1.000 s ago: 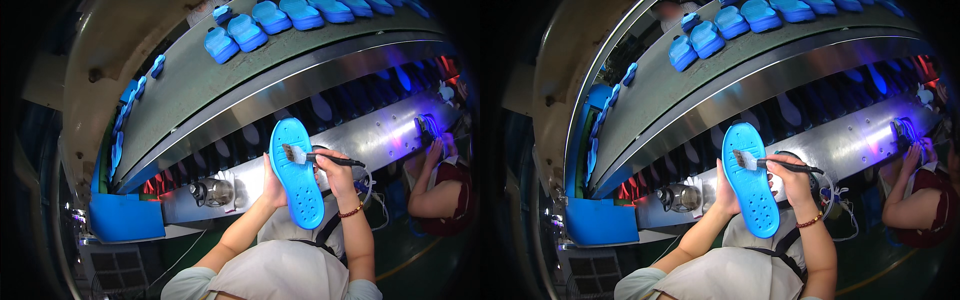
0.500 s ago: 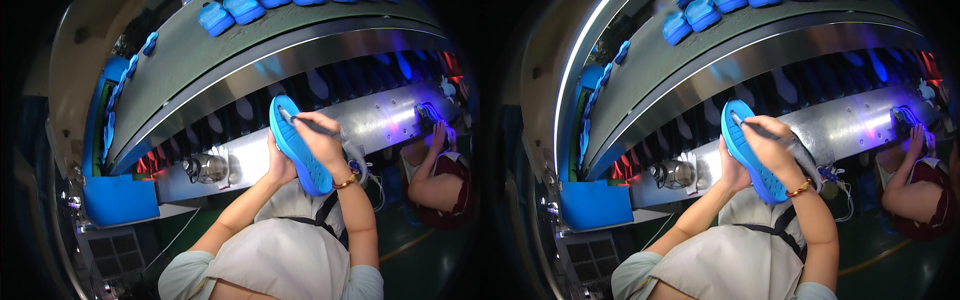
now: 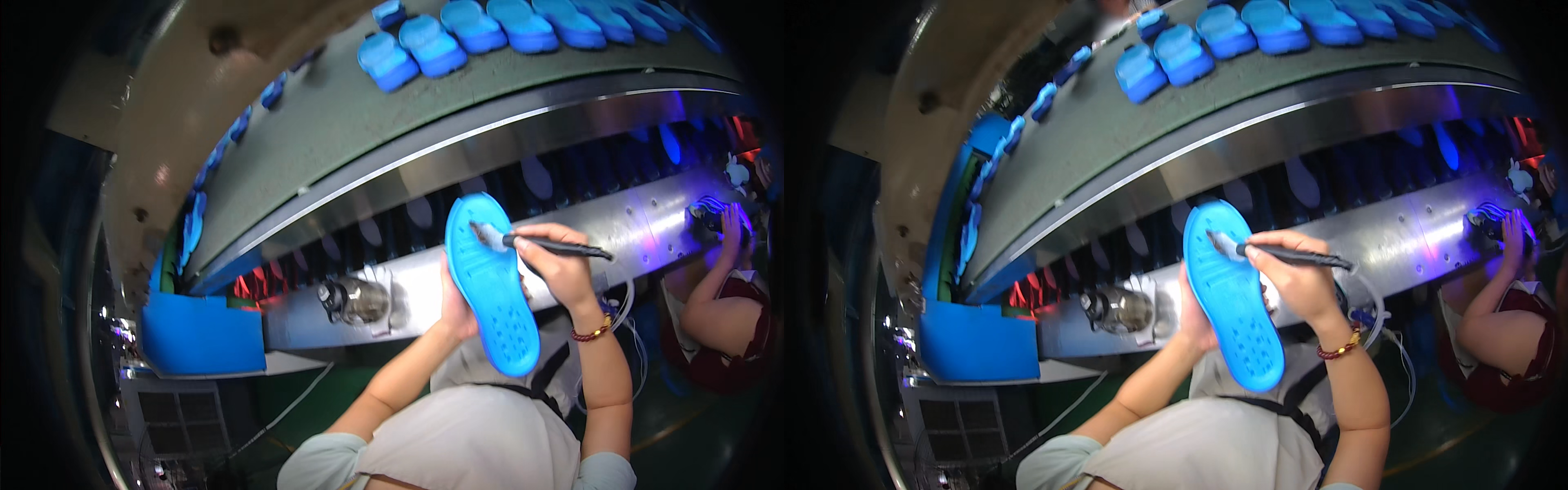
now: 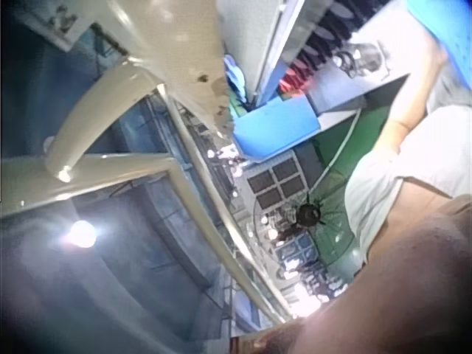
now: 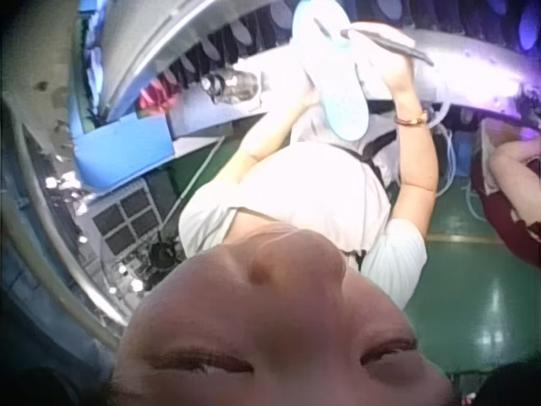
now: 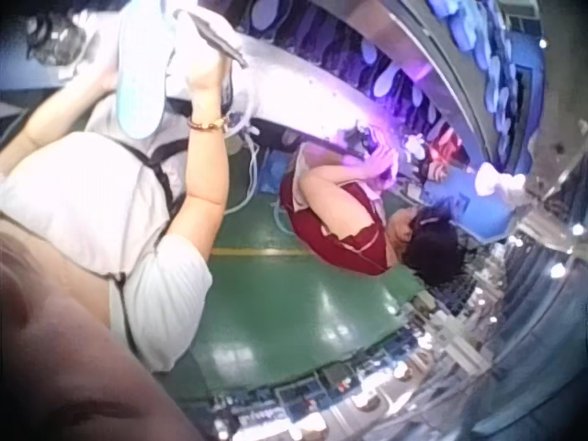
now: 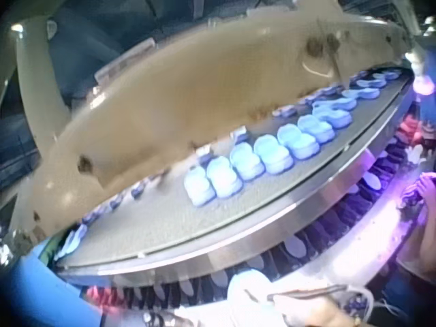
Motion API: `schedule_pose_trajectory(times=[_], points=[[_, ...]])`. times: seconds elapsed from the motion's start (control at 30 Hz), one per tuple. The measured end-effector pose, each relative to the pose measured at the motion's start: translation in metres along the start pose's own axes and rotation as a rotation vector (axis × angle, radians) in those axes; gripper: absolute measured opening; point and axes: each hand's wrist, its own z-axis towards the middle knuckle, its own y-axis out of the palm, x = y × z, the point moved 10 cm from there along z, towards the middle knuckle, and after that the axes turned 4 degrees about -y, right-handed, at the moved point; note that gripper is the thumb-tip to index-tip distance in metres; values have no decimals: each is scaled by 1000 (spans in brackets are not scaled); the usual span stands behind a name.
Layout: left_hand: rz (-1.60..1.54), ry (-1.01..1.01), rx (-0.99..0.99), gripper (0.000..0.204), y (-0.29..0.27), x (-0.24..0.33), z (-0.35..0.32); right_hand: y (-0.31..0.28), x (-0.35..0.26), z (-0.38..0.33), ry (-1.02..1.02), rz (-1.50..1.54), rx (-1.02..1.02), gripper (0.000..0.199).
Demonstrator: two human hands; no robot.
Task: The person picks shoe soles from a conveyor belt and applies adhesive across the soles using a dispensing brush tool.
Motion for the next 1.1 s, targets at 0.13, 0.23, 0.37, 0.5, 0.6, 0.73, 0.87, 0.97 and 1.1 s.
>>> schedule_pose_trajectory(times=[0.13,0.23,0.37,0.5,0.6,0.73,0.87,0.97,1.1], points=[[-3,96,270,85,-26,7,-7,48,-13,-22,-249,-187,-232,17],[76,82,237,84,-30,14,-9,52,-9,-26,-23,63,-377,16],[114,-81,-146,88,13,-8,3,4,5,-7,34,19,14,15],[-92,12,-24,81,-5,14,1,56,-12,-30,-52,-55,-448,18],[-33,18,166,87,-8,9,2,21,-16,-11,-95,54,-181,16],[85,-59,-21,86,14,1,11,10,1,-13,-25,11,-109,16],[22,67,230,87,-11,19,4,30,-14,-23,-63,89,-339,16],[187,-53,-69,92,16,-1,13,-15,0,-10,82,110,1,12],[-21,141,232,91,0,20,8,26,-22,-26,-200,-84,-342,16]])
